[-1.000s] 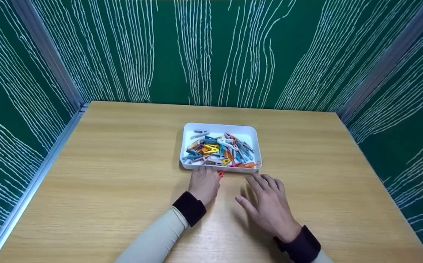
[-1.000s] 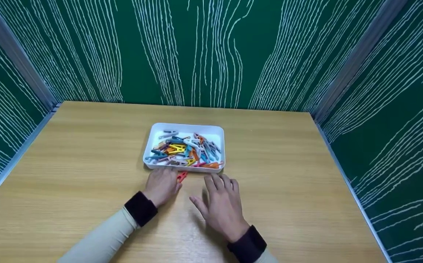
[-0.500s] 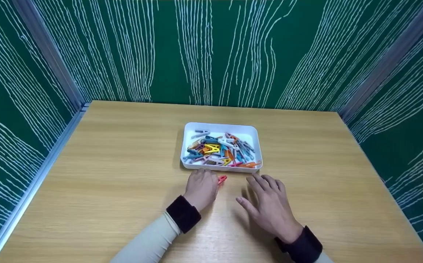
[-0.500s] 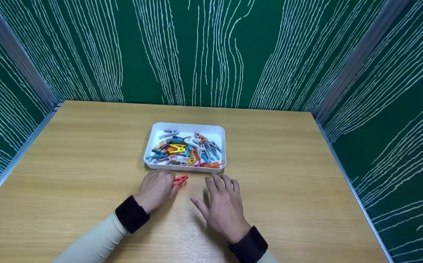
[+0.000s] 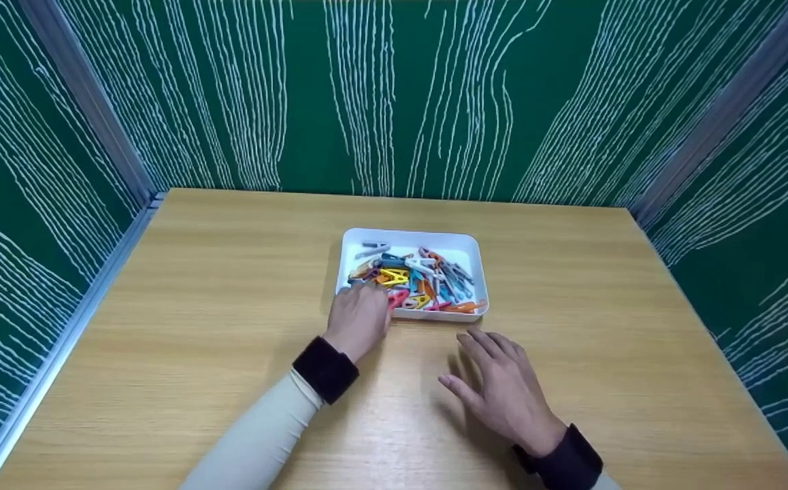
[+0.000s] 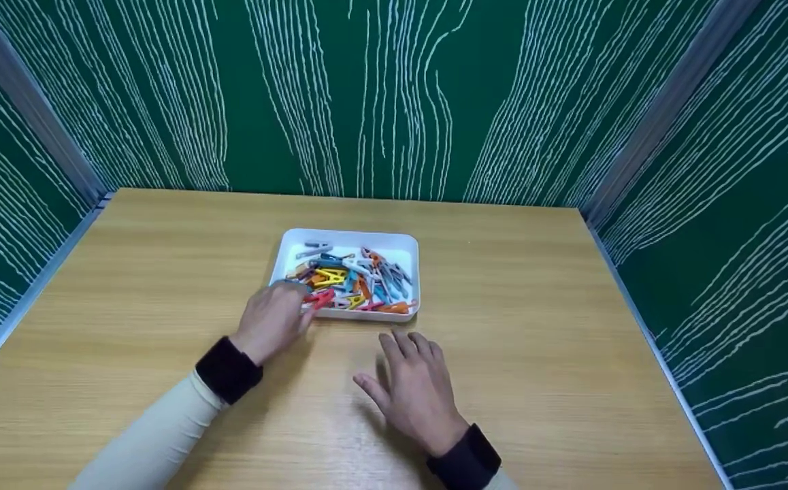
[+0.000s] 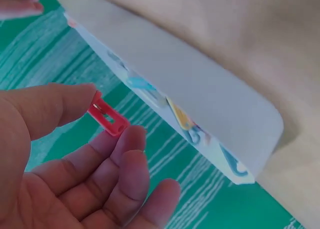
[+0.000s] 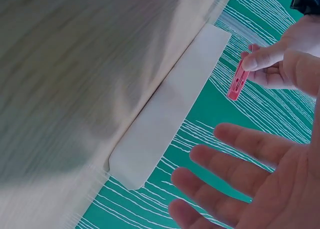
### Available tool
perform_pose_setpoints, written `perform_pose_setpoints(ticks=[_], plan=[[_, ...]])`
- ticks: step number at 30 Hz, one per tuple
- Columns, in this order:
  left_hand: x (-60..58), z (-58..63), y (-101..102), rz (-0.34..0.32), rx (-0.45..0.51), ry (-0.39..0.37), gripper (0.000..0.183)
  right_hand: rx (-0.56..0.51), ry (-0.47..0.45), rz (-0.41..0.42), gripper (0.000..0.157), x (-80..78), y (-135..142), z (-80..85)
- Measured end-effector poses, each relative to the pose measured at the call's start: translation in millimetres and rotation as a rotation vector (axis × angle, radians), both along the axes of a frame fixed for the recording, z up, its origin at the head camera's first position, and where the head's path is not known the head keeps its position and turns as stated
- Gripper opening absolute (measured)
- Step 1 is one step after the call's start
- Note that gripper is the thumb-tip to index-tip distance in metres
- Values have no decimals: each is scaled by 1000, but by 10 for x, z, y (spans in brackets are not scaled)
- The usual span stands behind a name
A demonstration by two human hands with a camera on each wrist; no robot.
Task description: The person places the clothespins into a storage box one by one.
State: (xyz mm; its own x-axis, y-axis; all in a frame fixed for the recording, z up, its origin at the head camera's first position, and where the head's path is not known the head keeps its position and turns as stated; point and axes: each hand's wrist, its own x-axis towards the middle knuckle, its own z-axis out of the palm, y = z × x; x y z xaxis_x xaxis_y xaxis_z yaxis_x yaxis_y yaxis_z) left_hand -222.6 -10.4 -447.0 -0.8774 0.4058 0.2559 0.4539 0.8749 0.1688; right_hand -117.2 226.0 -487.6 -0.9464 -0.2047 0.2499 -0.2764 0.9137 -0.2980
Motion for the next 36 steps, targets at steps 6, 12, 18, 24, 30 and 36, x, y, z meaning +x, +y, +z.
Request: perform_pose_setpoints(ticks=[6,12,18,24,30,36], plan=[[-252,27,-24,52,15,-1,16,-7,-7,-3,73,9,-11,-2],[-456,-37,-54,119,-7,-20,18,-11,1,11,71,0,-30,-18],[-442,-106,-113,138,-10,-42,46,-4,-14,7,72,-21,-45,-20],[-321,-109,-183,126,29,-49,58,-3,-15,10,71,-43,-26,-19],[-162,-135,-228,121,53,-30,64,2,16,17,72,-58,12,-30],[-13,-203,-255,89,63,27,63,1,23,3,72,-72,37,-38]])
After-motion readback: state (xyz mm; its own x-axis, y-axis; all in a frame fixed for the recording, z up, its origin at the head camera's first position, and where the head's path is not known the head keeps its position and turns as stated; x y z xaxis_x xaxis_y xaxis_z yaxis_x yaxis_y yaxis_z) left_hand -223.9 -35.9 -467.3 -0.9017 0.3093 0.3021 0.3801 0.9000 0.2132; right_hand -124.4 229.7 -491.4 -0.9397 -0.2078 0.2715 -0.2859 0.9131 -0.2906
